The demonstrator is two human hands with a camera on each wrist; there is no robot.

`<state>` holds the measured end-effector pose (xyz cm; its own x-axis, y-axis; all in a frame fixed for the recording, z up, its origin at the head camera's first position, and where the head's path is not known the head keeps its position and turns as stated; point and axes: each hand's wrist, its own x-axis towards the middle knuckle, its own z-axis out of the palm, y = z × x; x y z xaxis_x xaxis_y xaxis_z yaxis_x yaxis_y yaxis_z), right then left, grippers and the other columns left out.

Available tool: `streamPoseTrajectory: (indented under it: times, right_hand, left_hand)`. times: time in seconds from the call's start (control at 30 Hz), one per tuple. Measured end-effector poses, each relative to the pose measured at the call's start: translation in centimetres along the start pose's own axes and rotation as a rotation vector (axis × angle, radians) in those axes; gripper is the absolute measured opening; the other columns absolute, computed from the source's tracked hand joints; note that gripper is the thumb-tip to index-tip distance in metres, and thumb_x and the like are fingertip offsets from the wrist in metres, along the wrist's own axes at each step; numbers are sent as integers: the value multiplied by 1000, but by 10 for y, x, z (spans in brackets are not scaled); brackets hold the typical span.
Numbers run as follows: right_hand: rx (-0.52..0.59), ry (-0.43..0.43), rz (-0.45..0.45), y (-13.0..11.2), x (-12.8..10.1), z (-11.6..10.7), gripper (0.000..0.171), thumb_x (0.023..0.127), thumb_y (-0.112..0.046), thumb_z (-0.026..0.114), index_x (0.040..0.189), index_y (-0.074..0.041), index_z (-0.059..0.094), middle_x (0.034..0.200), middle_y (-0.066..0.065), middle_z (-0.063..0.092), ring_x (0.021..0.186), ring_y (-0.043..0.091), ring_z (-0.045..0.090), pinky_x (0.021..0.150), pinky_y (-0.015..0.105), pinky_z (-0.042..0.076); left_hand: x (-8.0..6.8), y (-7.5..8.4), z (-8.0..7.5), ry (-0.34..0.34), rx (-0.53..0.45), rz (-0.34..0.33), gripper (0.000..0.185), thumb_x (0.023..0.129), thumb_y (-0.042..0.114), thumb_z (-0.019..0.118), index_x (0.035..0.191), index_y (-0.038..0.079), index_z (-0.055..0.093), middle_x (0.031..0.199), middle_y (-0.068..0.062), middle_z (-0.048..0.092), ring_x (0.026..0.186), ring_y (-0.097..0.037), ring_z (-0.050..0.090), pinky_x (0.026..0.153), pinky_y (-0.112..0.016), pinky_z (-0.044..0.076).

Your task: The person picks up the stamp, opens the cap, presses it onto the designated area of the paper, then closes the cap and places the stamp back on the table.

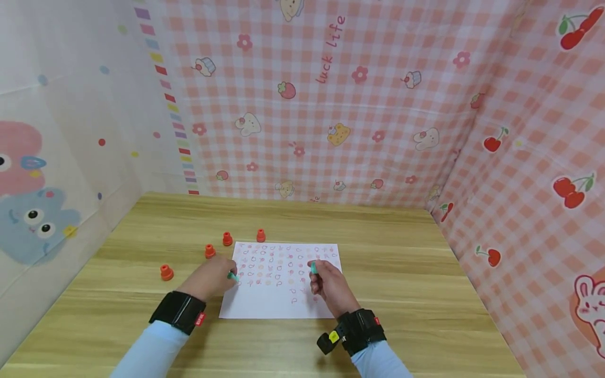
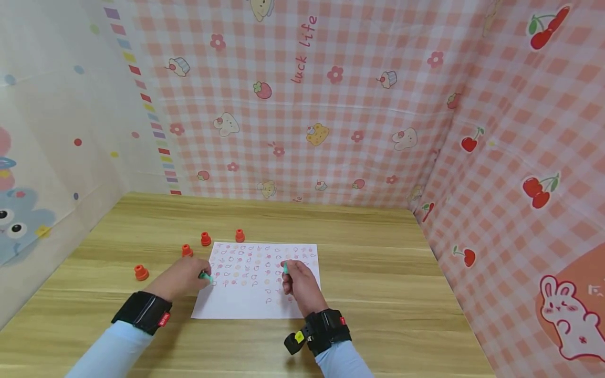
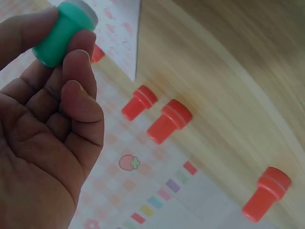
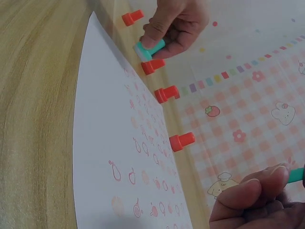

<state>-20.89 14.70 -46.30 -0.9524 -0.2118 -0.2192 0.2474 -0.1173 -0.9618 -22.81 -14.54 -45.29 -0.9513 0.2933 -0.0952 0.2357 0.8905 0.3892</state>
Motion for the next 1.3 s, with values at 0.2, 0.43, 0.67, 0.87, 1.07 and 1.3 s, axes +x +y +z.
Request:
streamPoseTrajectory:
  times: [0.2,0.43,0.67,0.87,1.07,1.3]
  right_hand:
    - [-1,4,3,-1,-1,1,38,108,-31,39,126,1,50,91,4,46,79,17,45,70,27,38]
    - [0,4,-2,1,0,1,38,108,-31,39,126,2,50,90,3,46,77,16,45,68,26,38]
    - [2,10,-5,2,1,1,39,108,-30,40,128,3,49,90,3,45,77,15,45,68,26,38]
    - [-6,7,2,3,0,1,41,108,-32,40,129,2,49,91,3,46,77,15,45,68,28,38]
    - [0,3,-5,6,3,1,40,108,-33,40,127,2,49,90,3,45,75,15,44,67,27,38]
    - [-2,-2,-2,7,4,3,39,109,-31,39,126,3,49,87,2,46,73,15,44,67,27,37]
  left_hand:
    - [-1,-3,5,-52,33,-27,7,83,3,73,89,5,70,76,-3,57,69,-20,51,64,-34,44]
    - [-3,-4,8,-54,40,-21,8,81,3,74,86,5,69,75,-3,55,70,-20,50,64,-35,43]
    - [-2,-3,13,-71,72,-13,6,81,0,71,85,3,68,73,-4,53,68,-20,48,65,-34,41]
    - [-1,-1,16,-72,117,-2,4,85,-2,66,83,1,66,72,-5,53,68,-22,47,66,-36,42]
    - [1,-1,18,-75,143,5,4,88,-2,66,88,0,69,74,-5,54,70,-23,47,70,-39,44]
    - [2,0,19,-85,174,11,7,88,0,69,94,-2,70,75,-7,55,70,-23,48,71,-38,46]
